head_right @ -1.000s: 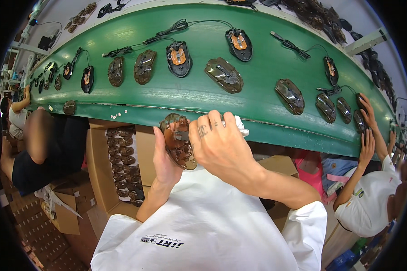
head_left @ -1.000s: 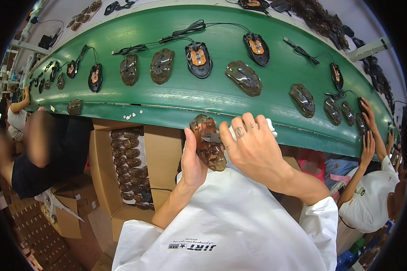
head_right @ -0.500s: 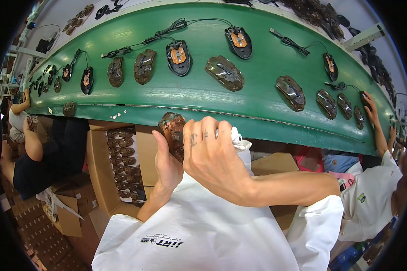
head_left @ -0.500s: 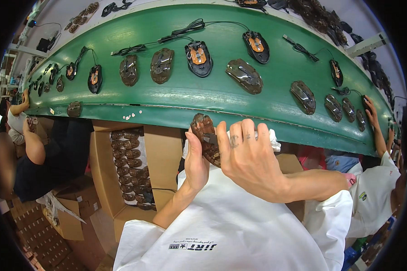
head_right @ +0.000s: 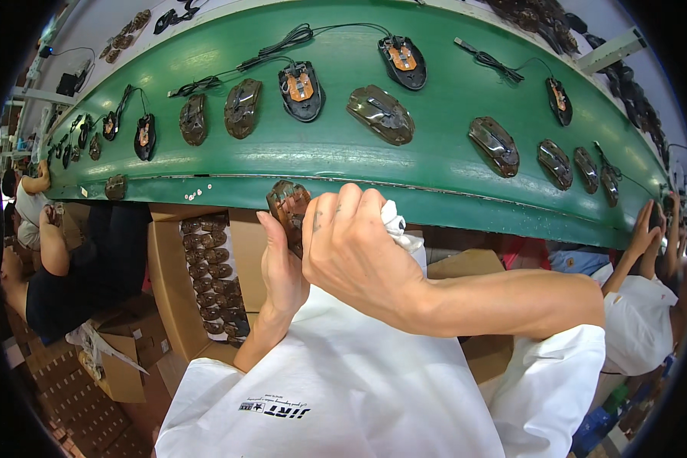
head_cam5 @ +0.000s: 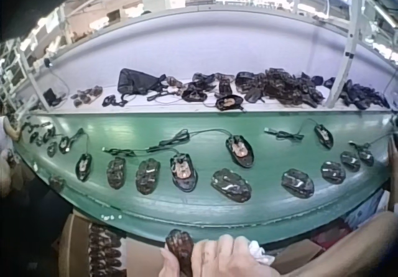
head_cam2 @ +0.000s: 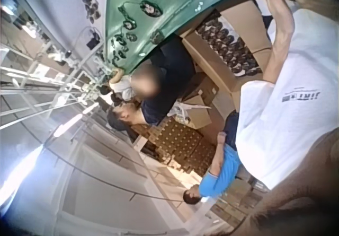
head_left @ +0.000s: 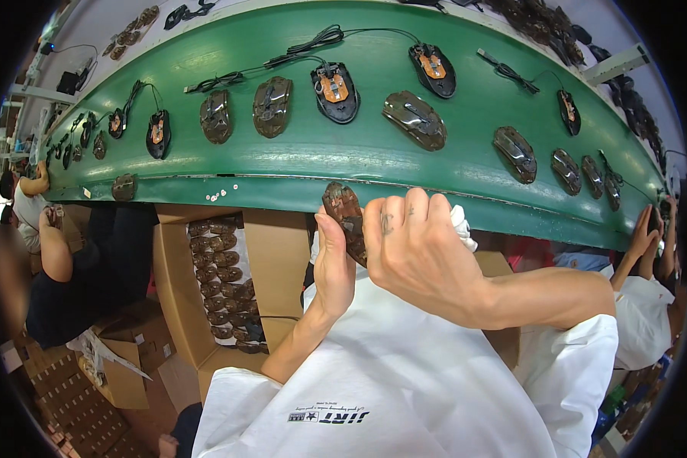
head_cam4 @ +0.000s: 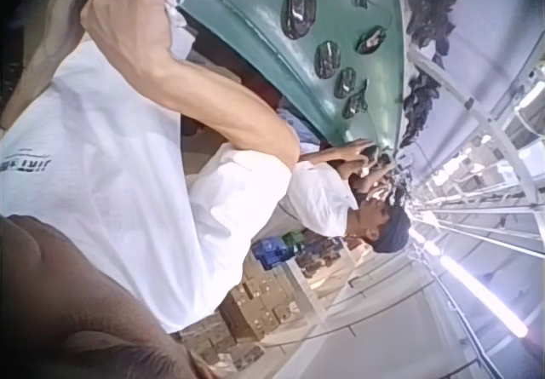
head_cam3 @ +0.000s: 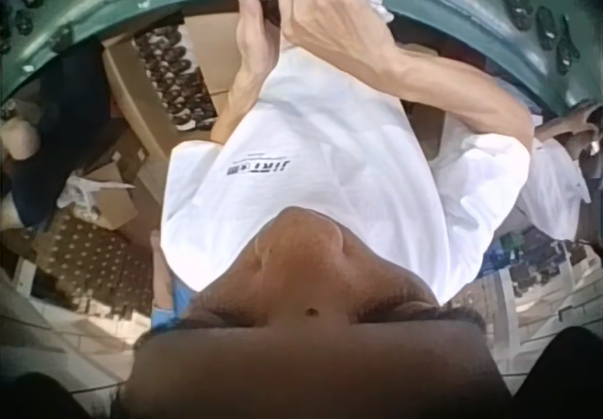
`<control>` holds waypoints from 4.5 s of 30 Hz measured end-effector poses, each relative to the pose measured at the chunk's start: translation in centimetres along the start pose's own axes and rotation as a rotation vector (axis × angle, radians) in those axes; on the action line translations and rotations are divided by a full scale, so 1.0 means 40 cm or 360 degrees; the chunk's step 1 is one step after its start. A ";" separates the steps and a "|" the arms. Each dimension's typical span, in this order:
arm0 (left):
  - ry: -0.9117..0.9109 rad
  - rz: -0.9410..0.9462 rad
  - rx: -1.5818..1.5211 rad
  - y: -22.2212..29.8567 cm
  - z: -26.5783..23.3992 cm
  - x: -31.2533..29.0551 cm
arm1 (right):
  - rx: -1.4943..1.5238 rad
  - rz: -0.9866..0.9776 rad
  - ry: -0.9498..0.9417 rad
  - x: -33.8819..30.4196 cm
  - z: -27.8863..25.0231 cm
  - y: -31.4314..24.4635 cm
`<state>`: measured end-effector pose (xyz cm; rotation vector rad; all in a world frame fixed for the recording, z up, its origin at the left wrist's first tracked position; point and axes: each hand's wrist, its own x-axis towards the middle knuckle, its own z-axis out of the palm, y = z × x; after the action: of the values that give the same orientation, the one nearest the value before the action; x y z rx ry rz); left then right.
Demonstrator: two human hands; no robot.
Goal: Cleaning and inspecting computer mouse shells at an assembly line station.
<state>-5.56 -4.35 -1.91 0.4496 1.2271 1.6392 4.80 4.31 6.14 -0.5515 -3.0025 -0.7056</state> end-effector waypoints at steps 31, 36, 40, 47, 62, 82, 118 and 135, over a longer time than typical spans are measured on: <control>-0.0223 0.0348 0.0345 -0.010 0.012 0.064 | 0.2846 0.1708 0.0181 -0.056 0.111 -0.026; -0.0222 0.0452 -0.0079 -0.010 -0.062 0.107 | 0.2494 0.1195 0.0252 -0.050 0.108 -0.013; -0.0567 -0.0172 -0.0646 0.038 -0.114 0.088 | 0.1928 0.0645 0.0417 -0.035 0.088 0.001; -0.0491 -0.0458 -0.0629 0.088 -0.080 0.056 | 0.0932 0.0071 0.0202 0.017 0.051 0.019; -0.0316 -0.0586 -0.0392 0.134 -0.061 0.045 | 0.0374 -0.0276 0.0089 0.069 0.001 0.036; -0.0435 -0.0614 -0.0277 0.134 -0.079 0.069 | 0.0366 -0.0406 0.0029 0.090 0.022 0.052; -0.0295 -0.0543 -0.0552 0.081 -0.134 0.098 | 0.1212 -0.0053 -0.0555 0.112 0.057 0.010; -0.0148 -0.0543 -0.0454 0.121 -0.115 0.095 | 0.0513 -0.0160 -0.0017 0.123 0.038 0.000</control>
<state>-13.04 -3.30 -0.58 0.1270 0.9243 1.4512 0.30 6.62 5.22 -0.3924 -3.0776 -0.2099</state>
